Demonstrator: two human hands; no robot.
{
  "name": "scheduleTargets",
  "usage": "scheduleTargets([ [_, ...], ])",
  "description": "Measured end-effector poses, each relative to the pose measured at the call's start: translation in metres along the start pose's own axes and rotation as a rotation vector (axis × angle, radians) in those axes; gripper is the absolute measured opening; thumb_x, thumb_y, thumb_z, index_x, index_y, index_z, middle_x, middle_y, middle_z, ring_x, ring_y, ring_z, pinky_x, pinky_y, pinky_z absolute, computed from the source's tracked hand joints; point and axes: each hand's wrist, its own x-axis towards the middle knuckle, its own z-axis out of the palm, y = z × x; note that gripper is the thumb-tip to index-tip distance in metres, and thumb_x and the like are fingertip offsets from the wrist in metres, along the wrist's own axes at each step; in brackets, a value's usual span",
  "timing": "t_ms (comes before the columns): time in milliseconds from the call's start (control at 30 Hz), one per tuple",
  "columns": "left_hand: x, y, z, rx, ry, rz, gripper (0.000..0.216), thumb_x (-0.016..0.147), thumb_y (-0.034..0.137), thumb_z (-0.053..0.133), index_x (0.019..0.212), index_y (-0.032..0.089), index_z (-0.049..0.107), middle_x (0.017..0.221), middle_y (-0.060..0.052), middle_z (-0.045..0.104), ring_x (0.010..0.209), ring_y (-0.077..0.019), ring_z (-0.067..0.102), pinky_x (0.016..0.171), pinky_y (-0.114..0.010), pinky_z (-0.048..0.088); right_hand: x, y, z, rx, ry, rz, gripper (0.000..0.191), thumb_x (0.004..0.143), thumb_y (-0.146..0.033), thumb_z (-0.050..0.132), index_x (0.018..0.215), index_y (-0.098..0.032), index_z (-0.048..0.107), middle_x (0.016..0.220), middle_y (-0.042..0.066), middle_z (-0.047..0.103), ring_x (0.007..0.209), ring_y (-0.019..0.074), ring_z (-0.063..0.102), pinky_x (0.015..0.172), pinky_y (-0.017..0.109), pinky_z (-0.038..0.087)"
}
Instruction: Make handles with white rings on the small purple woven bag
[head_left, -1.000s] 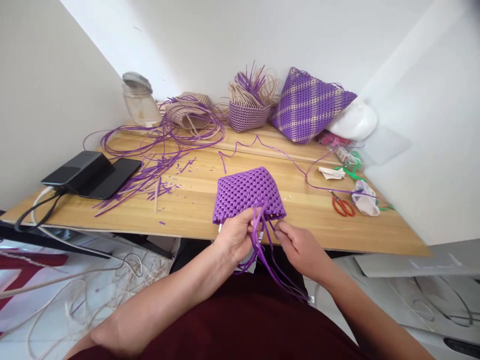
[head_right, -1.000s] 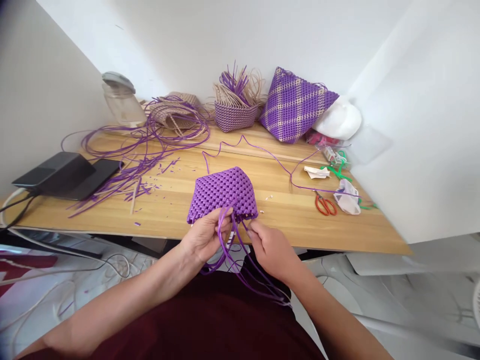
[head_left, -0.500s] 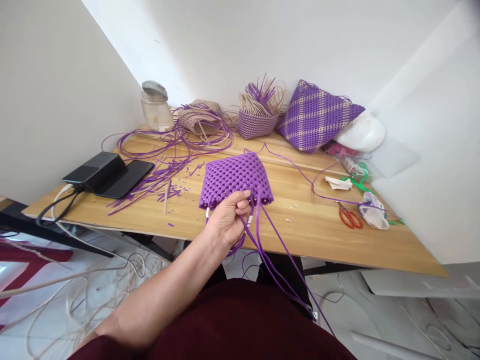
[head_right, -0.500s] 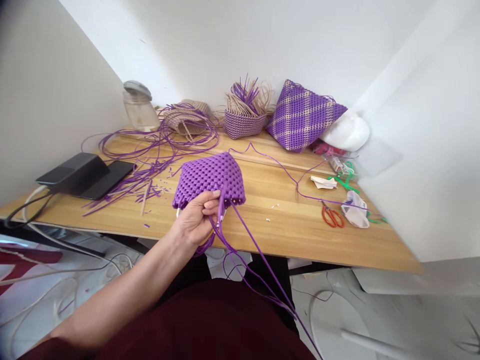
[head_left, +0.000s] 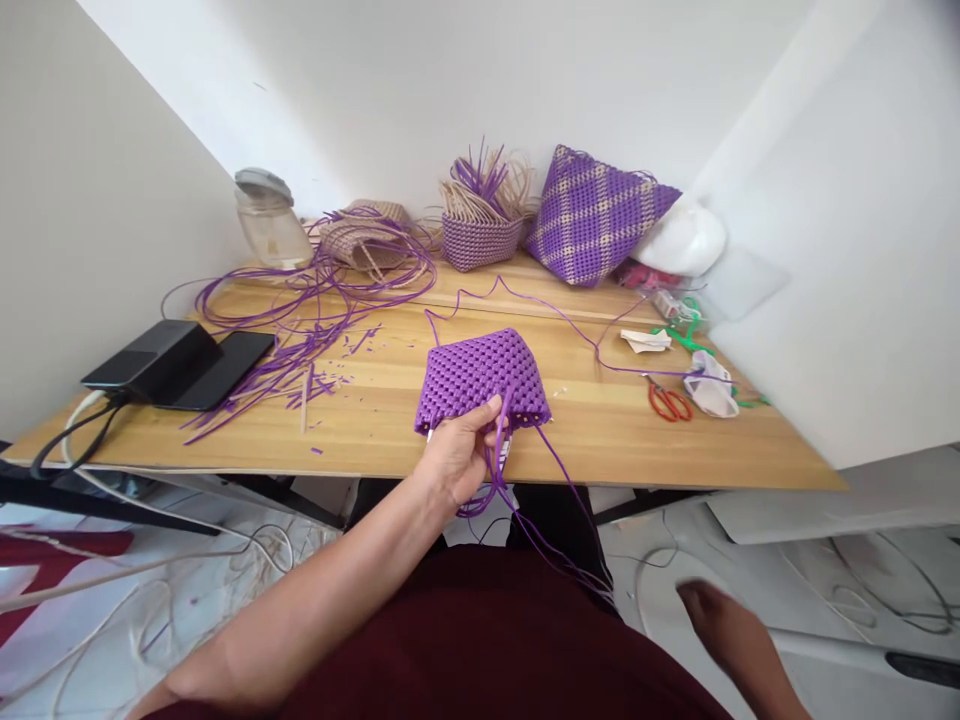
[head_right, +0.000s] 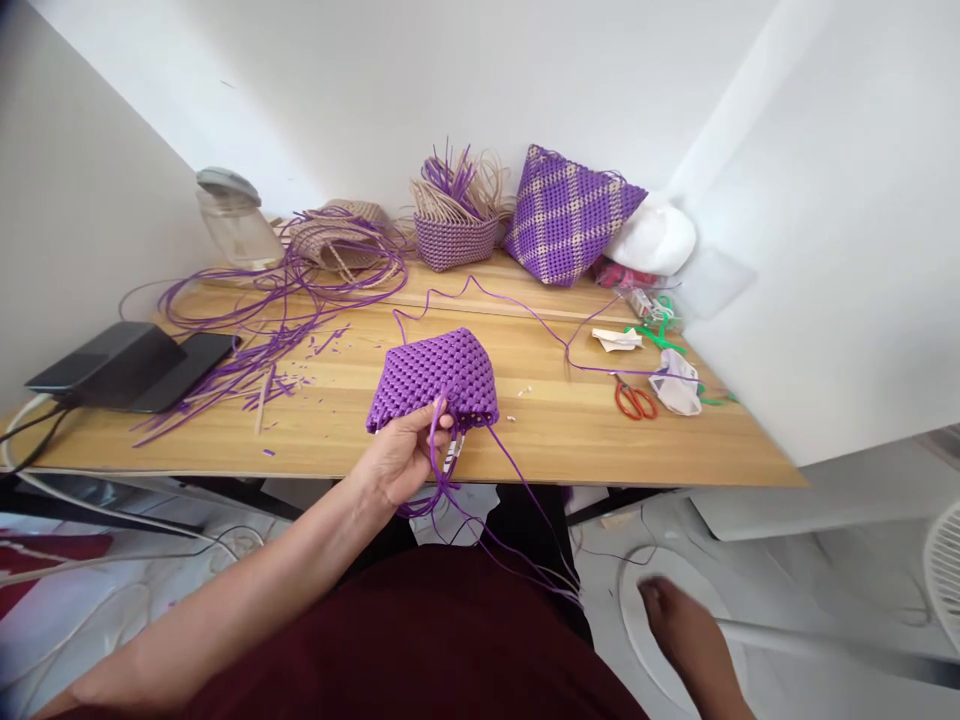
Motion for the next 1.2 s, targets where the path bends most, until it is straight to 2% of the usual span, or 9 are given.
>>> scheduleTargets([
  [100,-0.001,-0.004,-0.001,0.037,0.047,-0.01,0.009,0.078,0.016,0.068,0.074,0.01,0.063,0.062,-0.004,0.061,0.042,-0.004,0.042,0.039,-0.015,0.035,0.057,-0.032,-0.003,0.202,0.074,-0.157,0.019,0.09,-0.037,0.055,0.086,-0.029,0.072,0.087,0.006,0.076,0.076,0.0268,0.072,0.063,0.038,0.056],
  [200,0.0,-0.006,0.001,0.05,0.084,0.024,0.008,0.075,0.012,0.066,0.068,0.01,0.062,0.059,-0.004,0.06,0.043,-0.0042,0.044,0.038,-0.014,0.03,0.095,-0.1,-0.02,0.335,0.184,-0.381,0.015,0.09,-0.031,0.059,0.095,-0.025,0.073,0.091,0.006,0.074,0.084,0.0227,0.069,0.079,0.036,0.054],
  [300,-0.001,-0.005,0.002,0.049,0.147,0.043,0.009,0.071,0.012,0.068,0.066,0.01,0.061,0.057,-0.002,0.058,0.045,-0.0051,0.049,0.037,-0.014,0.028,0.11,-0.161,-0.021,0.418,0.052,-0.423,0.017,0.093,-0.03,0.058,0.097,-0.022,0.073,0.091,0.005,0.074,0.078,0.0194,0.068,0.077,0.032,0.054],
  [367,-0.001,-0.004,-0.001,0.064,0.151,0.033,0.011,0.069,0.014,0.072,0.067,0.01,0.062,0.055,-0.001,0.056,0.044,-0.0049,0.048,0.037,-0.014,0.029,0.112,-0.183,-0.011,0.445,-0.018,-0.426,0.02,0.093,-0.03,0.057,0.102,-0.021,0.072,0.095,0.005,0.075,0.077,0.0187,0.069,0.075,0.032,0.054],
  [500,-0.002,-0.004,-0.005,0.066,0.13,0.074,0.018,0.064,0.017,0.079,0.068,0.01,0.063,0.053,0.002,0.054,0.043,-0.0041,0.046,0.037,-0.014,0.03,0.109,-0.197,0.002,0.438,0.053,-0.458,0.016,0.093,-0.025,0.057,0.099,-0.019,0.071,0.092,0.005,0.075,0.077,0.0181,0.068,0.074,0.03,0.053],
  [600,0.001,-0.006,-0.005,0.065,0.153,0.111,0.021,0.063,0.018,0.082,0.068,0.01,0.063,0.052,0.003,0.053,0.042,-0.0044,0.045,0.036,-0.015,0.03,0.113,-0.202,-0.007,0.442,0.164,-0.521,0.012,0.092,-0.021,0.06,0.095,-0.021,0.071,0.084,0.003,0.073,0.075,0.0167,0.067,0.073,0.029,0.052],
  [800,0.007,-0.016,0.0,0.048,0.137,0.116,0.013,0.071,0.02,0.073,0.068,0.01,0.065,0.058,-0.002,0.06,0.047,-0.0064,0.05,0.039,-0.015,0.032,0.141,-0.225,-0.018,0.323,0.322,-0.688,0.015,0.093,-0.019,0.058,0.101,-0.017,0.071,0.091,0.007,0.072,0.086,0.0196,0.065,0.083,0.032,0.052],
  [967,0.009,-0.025,0.0,0.059,0.203,0.189,0.023,0.068,0.02,0.076,0.055,0.011,0.06,0.051,0.001,0.053,0.044,-0.0055,0.045,0.042,-0.018,0.033,0.158,-0.232,-0.007,0.146,0.314,-0.677,0.015,0.09,-0.018,0.058,0.076,-0.018,0.064,0.075,0.004,0.068,0.075,0.0193,0.061,0.07,0.03,0.047],
  [1200,0.02,-0.037,0.001,0.103,0.283,0.238,0.034,0.064,0.026,0.082,0.05,0.015,0.054,0.049,0.003,0.048,0.045,-0.0058,0.041,0.045,-0.022,0.032,0.176,-0.236,-0.002,-0.044,0.441,-0.528,0.011,0.084,-0.017,0.053,0.076,-0.018,0.061,0.075,0.005,0.065,0.069,0.0181,0.058,0.061,0.029,0.04],
])
